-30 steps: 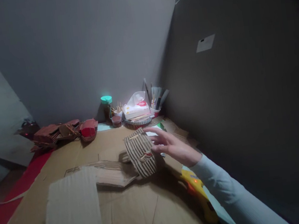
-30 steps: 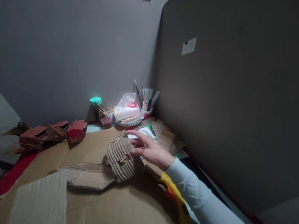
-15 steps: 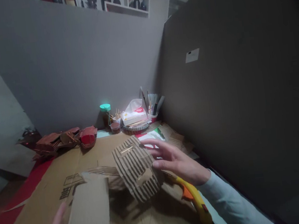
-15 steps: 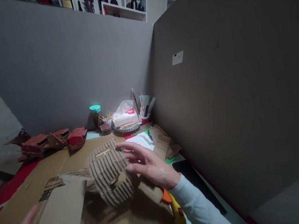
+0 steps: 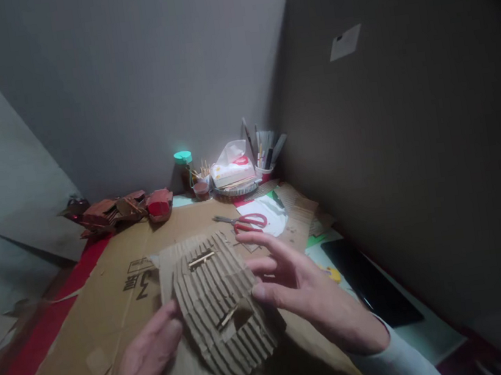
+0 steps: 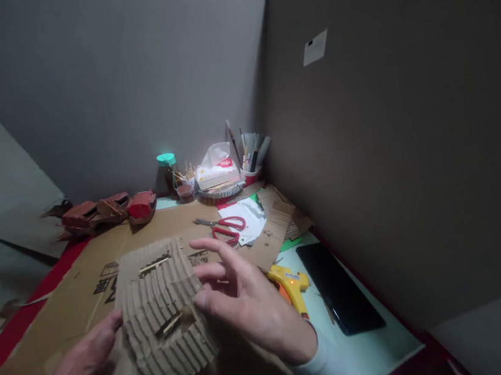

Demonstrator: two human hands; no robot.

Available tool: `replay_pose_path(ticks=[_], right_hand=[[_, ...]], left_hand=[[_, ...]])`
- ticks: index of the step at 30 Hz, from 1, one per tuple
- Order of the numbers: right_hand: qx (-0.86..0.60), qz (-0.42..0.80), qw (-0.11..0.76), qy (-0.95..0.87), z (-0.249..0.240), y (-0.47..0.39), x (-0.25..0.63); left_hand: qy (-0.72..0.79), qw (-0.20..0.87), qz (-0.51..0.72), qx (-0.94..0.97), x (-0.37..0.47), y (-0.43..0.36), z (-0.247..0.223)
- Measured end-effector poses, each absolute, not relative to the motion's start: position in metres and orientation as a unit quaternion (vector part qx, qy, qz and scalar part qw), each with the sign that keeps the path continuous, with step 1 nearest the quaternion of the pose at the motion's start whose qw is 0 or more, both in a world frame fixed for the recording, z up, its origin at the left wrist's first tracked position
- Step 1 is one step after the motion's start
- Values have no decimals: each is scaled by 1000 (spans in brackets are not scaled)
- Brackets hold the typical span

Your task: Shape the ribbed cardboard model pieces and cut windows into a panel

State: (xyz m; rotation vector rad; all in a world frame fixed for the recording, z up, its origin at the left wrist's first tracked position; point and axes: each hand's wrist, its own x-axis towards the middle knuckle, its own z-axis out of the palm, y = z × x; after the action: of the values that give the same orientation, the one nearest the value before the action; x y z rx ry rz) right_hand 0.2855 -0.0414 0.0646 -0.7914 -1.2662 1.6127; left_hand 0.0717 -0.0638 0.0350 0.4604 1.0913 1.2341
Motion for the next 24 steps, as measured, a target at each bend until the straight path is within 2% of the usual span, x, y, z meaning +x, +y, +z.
replay_pose_path(ticks=[4, 10, 19, 24], right_hand=[[-327, 661, 453, -501, 56, -49, 280], [-292, 675, 517, -438, 33, -43, 272], [-276, 657, 430, -554, 37, -32, 266], [-319, 595, 430, -600, 36, -33, 262]], left_hand=[[427, 695, 525, 241, 82, -61, 42], [399, 711, 551, 177, 88, -53, 44], [451, 677, 542, 213, 89, -48, 29], [482, 658, 523, 247, 90, -50, 24]])
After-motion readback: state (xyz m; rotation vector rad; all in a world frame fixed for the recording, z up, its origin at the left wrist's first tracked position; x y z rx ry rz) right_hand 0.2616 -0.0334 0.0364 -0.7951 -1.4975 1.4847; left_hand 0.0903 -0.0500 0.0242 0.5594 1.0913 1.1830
